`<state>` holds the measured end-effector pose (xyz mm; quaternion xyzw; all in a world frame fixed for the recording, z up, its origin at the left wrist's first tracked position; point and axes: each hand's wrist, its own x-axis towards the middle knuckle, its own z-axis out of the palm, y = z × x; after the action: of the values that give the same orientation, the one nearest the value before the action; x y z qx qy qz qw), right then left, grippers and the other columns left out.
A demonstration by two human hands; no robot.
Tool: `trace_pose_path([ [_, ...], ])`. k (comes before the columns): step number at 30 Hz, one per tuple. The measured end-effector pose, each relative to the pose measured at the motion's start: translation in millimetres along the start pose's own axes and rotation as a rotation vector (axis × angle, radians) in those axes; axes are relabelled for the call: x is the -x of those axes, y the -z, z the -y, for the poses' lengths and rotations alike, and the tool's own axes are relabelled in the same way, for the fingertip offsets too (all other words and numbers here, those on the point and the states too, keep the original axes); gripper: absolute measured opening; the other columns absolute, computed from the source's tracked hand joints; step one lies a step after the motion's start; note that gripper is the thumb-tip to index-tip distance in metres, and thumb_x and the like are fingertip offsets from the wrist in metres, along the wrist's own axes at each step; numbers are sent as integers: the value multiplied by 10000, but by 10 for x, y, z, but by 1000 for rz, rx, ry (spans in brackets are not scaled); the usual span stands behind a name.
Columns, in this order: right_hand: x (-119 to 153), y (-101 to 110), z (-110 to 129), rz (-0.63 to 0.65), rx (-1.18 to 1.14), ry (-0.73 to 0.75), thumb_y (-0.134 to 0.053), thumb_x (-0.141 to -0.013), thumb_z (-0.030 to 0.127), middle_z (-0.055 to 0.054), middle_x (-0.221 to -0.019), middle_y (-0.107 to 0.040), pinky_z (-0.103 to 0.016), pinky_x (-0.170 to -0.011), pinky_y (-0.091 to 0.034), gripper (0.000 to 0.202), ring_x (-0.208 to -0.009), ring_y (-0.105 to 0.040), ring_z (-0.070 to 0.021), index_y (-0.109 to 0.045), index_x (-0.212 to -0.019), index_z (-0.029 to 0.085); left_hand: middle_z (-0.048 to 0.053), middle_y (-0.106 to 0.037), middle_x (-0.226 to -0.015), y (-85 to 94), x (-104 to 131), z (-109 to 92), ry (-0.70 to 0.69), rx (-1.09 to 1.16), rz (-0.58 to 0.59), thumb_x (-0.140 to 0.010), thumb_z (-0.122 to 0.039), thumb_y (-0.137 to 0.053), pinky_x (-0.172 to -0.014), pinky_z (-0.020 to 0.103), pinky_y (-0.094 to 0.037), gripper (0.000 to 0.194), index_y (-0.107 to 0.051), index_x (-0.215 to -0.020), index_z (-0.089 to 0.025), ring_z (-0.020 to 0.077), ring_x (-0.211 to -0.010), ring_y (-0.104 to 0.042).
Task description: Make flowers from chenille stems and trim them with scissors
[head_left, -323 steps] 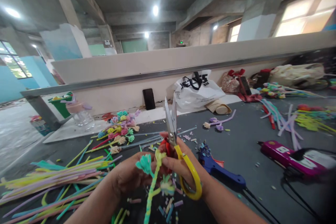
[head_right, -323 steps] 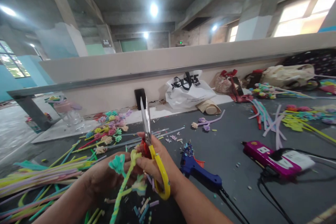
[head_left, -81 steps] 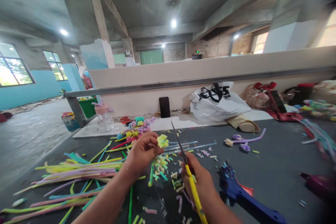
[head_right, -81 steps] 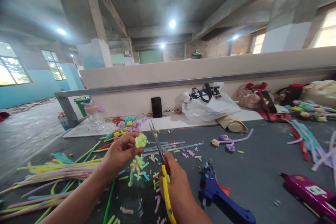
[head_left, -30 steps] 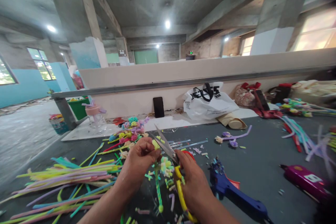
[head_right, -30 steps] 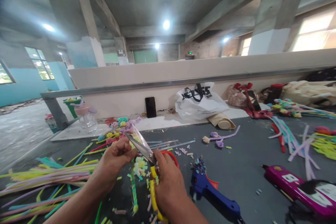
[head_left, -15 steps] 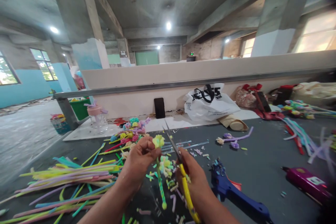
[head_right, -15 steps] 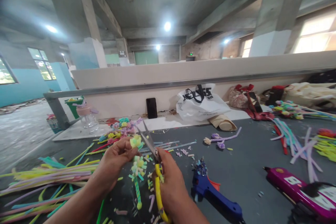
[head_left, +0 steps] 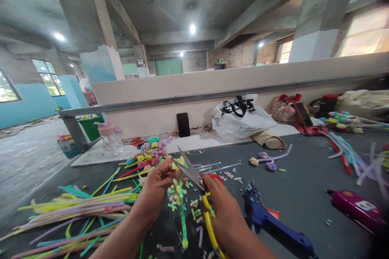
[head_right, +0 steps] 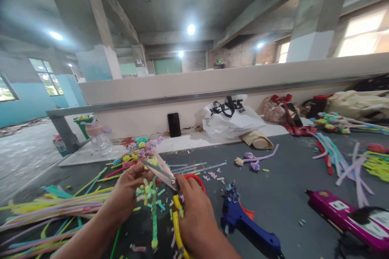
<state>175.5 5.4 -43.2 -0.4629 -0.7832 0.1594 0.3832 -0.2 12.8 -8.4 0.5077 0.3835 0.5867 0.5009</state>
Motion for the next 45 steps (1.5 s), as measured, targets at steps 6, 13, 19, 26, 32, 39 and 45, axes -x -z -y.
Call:
trace_pose_path([
  [6, 11, 19, 36, -12, 87, -15, -496, -728, 177, -64, -1080, -545, -323, -764, -436, 498, -927, -550, -211, -423, -1210, 282, -20, -574, -595, -40, 42, -30, 27, 65, 18, -660, -206, -657, -558, 210, -378, 75, -603, -667, -155, 84, -535, -475],
  [13, 11, 19, 38, -10, 122, -15, -518, -678, 134, -68, -1067, -542, -313, -736, -436, 559, -900, -557, -214, -423, -1209, 281, -16, -616, -613, -78, 33, -28, 35, 111, -1, -628, -208, -689, -540, 216, -383, 142, -625, -745, -158, 96, -521, -512],
  [19, 14, 3, 30, -4, 133, -14, -524, -682, 152, -83, -1074, -544, -323, -743, -446, 528, -911, -560, -229, -435, -1191, 264, -24, -637, -628, -82, 45, 16, 30, 82, 9, -654, -204, -676, -615, 228, -404, 169, -651, -819, -179, 100, -553, -543],
  [26, 24, -14, 14, 17, 105, -5, -496, -667, 106, -77, -1052, -557, -339, -788, -441, 495, -931, -552, -226, -457, -1141, 245, -16, -639, -623, -105, 73, -24, 47, 107, 51, -694, -200, -645, -559, 225, -399, 236, -632, -928, -180, 103, -522, -547],
  [32, 30, -21, 4, 6, 125, 1, -473, -652, 88, -80, -1017, -583, -333, -765, -451, 518, -901, -568, -224, -463, -1150, 225, -4, -639, -648, -99, 62, -47, 17, 33, 45, -698, -236, -639, -586, 244, -406, 245, -626, -934, -169, 124, -559, -553],
  [39, 29, -32, -51, -38, 97, 102, -478, -669, 132, -78, -932, -635, -304, -718, -465, 465, -803, -589, -198, -484, -1129, 199, -14, -633, -717, -86, 62, -33, -48, -72, -2, -685, -229, -640, -634, 226, -382, 192, -654, -872, -187, 115, -638, -514],
  [45, 39, -19, -79, -69, 51, 150, -480, -691, 154, -72, -897, -657, -292, -714, -468, 398, -800, -606, -203, -514, -1086, 192, -4, -589, -680, -112, 80, -83, -51, -99, 8, -676, -256, -645, -585, 228, -387, 145, -658, -784, -160, 110, -589, -484],
])
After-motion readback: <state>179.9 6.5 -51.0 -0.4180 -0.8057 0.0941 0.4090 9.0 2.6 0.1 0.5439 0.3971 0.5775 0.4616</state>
